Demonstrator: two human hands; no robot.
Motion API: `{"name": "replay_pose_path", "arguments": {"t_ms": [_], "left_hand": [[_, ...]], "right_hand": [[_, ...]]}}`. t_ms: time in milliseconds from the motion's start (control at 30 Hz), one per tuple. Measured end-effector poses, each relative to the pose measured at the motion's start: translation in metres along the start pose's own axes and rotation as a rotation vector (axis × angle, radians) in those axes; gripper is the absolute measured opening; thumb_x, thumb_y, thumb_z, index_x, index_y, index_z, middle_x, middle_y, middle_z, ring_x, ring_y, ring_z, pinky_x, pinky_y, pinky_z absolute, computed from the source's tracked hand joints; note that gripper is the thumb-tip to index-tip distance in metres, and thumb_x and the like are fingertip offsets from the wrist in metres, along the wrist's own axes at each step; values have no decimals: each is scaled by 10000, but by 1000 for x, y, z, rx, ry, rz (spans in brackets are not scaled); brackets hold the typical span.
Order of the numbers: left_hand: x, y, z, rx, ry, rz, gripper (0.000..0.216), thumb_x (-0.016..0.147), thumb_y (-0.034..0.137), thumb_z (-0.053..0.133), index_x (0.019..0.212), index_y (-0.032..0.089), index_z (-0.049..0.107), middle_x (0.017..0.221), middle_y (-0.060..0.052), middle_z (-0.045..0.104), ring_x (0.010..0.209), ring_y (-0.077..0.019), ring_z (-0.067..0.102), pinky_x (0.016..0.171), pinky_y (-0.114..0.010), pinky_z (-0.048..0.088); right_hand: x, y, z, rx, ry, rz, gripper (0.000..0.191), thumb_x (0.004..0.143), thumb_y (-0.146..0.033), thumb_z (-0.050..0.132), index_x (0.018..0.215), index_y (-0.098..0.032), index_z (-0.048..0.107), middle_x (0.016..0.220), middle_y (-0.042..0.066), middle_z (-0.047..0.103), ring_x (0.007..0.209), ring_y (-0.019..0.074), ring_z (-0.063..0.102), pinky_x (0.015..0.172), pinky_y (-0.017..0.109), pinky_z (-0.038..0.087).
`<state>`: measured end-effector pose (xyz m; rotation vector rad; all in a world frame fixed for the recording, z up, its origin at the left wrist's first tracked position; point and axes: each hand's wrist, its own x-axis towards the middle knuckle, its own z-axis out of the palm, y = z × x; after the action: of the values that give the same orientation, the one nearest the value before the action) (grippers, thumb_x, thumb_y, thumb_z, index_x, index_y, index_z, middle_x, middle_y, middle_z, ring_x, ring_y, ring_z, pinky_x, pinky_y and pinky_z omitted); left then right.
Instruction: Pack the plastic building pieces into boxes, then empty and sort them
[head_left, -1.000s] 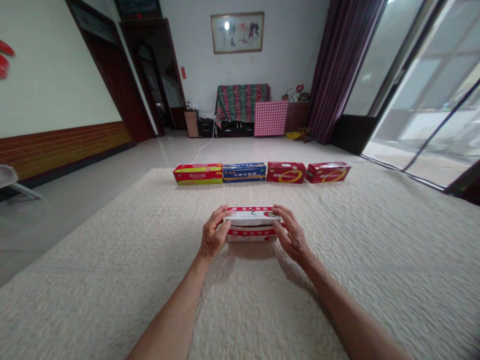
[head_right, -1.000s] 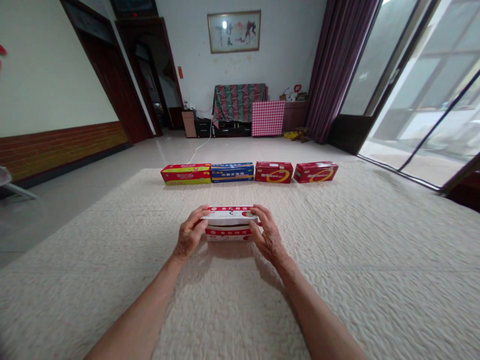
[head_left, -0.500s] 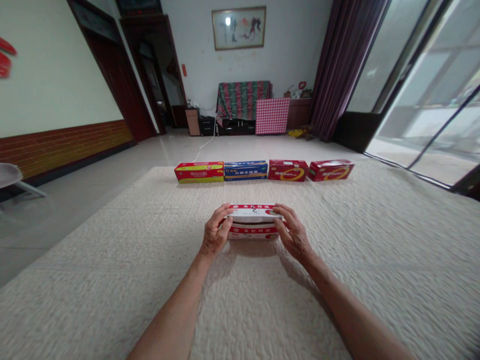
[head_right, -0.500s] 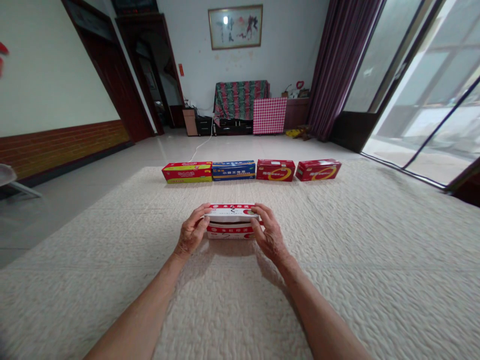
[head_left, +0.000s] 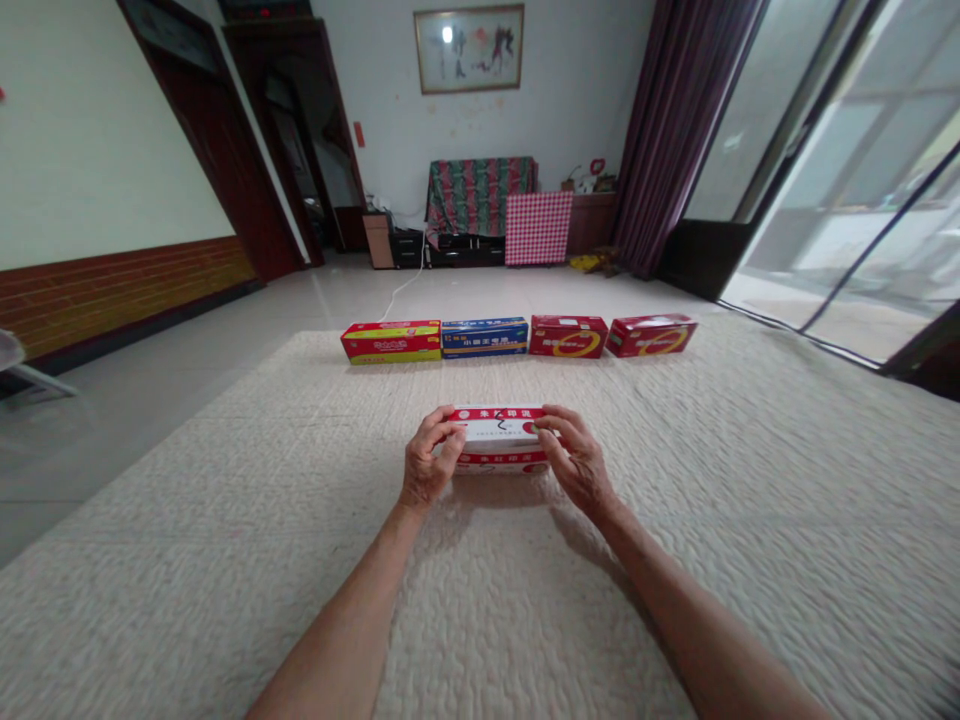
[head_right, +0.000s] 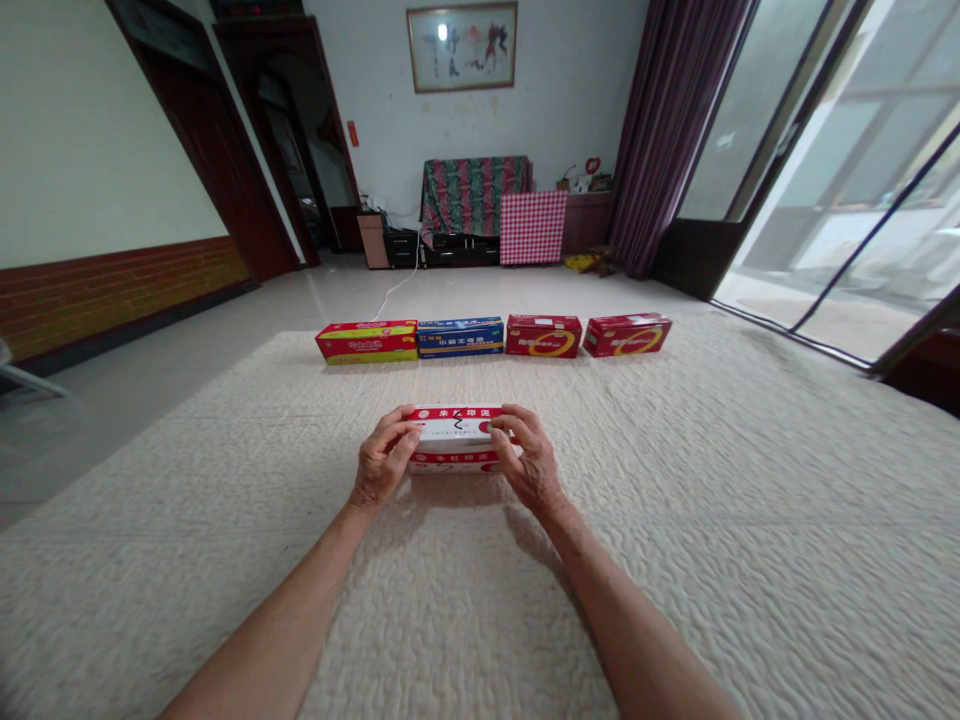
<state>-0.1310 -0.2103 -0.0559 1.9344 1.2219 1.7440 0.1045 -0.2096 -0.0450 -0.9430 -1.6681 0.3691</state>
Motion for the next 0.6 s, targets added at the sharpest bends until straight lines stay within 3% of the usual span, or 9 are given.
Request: {"name": "replay_pose_path", "arguments": {"t_ms": [267, 600], "left_hand": [[0, -3, 9, 112, 72, 34, 163, 867, 298, 558, 777, 196, 649, 1147, -90, 657, 1077, -222, 622, 944, -383, 496], [-1, 0, 14, 144, 160, 83, 170, 896, 291, 519, 818, 185, 626, 1178, -106, 644, 1114, -223, 603, 921, -370, 497]], "right_hand": [[-1, 0, 5, 33, 22, 37, 142, 894, -272, 533, 919, -238, 668, 1194, 91, 558, 1095, 218, 572, 749, 354, 561], [-7, -1, 3, -7, -25, 34, 165, 903, -282, 529, 1029, -254, 631, 1314, 90, 497, 1202, 245, 519, 890, 445, 528]]}}
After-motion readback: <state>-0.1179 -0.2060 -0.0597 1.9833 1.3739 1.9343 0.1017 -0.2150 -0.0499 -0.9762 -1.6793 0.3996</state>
